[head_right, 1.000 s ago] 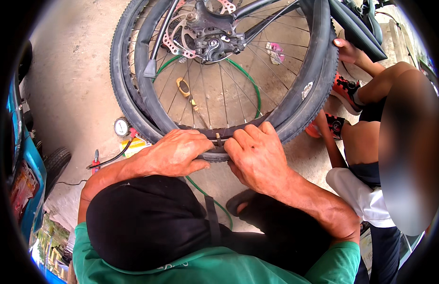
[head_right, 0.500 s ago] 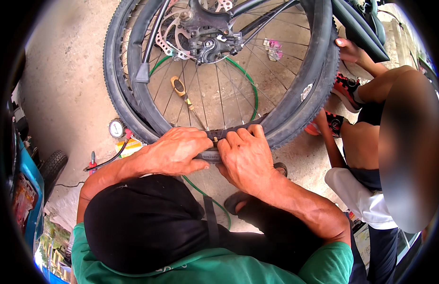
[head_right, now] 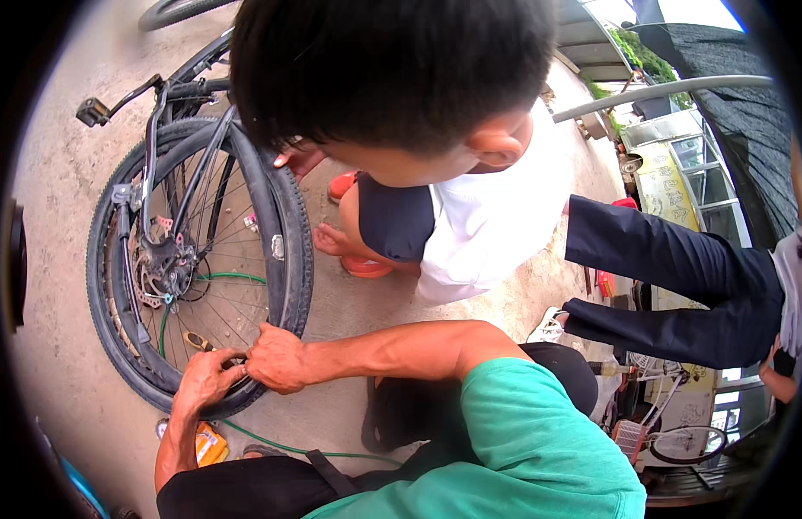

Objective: The person repairs a bicycle tire by using pliers to pull a nail from the tread, removing the inner tube, applying a patch with adhesive, and then tucking the inner tube back into the tire casing by hand.

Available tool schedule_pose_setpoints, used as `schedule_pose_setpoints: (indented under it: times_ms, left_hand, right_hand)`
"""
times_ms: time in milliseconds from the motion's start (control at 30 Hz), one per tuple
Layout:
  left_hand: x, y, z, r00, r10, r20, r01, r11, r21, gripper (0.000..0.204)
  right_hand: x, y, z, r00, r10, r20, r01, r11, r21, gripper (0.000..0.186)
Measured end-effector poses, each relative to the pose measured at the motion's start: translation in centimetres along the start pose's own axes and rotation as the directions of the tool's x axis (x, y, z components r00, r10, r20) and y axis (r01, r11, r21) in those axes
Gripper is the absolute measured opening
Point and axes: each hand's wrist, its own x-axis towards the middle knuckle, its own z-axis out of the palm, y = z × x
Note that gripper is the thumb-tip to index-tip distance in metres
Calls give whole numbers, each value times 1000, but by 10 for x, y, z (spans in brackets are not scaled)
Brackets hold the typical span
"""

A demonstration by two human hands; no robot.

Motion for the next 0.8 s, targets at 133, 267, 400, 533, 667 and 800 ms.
schedule_pose_setpoints:
  times_ms: [133,267,400,533,667,800]
  left_hand:
    - [12,-12,2,991,28,130,-30,999,13,44]
    - [14,-29,-1,971,-65,232,82,995,-62,52]
    - [14,-34,4,981,-31,194,29,999,17,48]
    - [6,-21,12,997,55,49,-60,992,112,42]
    - [-3,-16,11,995,97,-6,-96,990,105,40]
    - [-5,-17,11,993,118,-6,-118,992,52,39]
  right_hand:
    - [-1,-3,4,997,28,77,-28,1000,1,13]
    - [8,-13,-2,993,17,115,-19,1000,16,13]
    - [8,-15,-12,985,40,169,-45,999,22,13]
    - [3,-19,-2,993,115,13,-115,993,34,14]
    - [-4,-18,17,960,114,-254,-105,993,46,13]
    - [-5,-15,27,937,46,-346,-41,999,21,15]
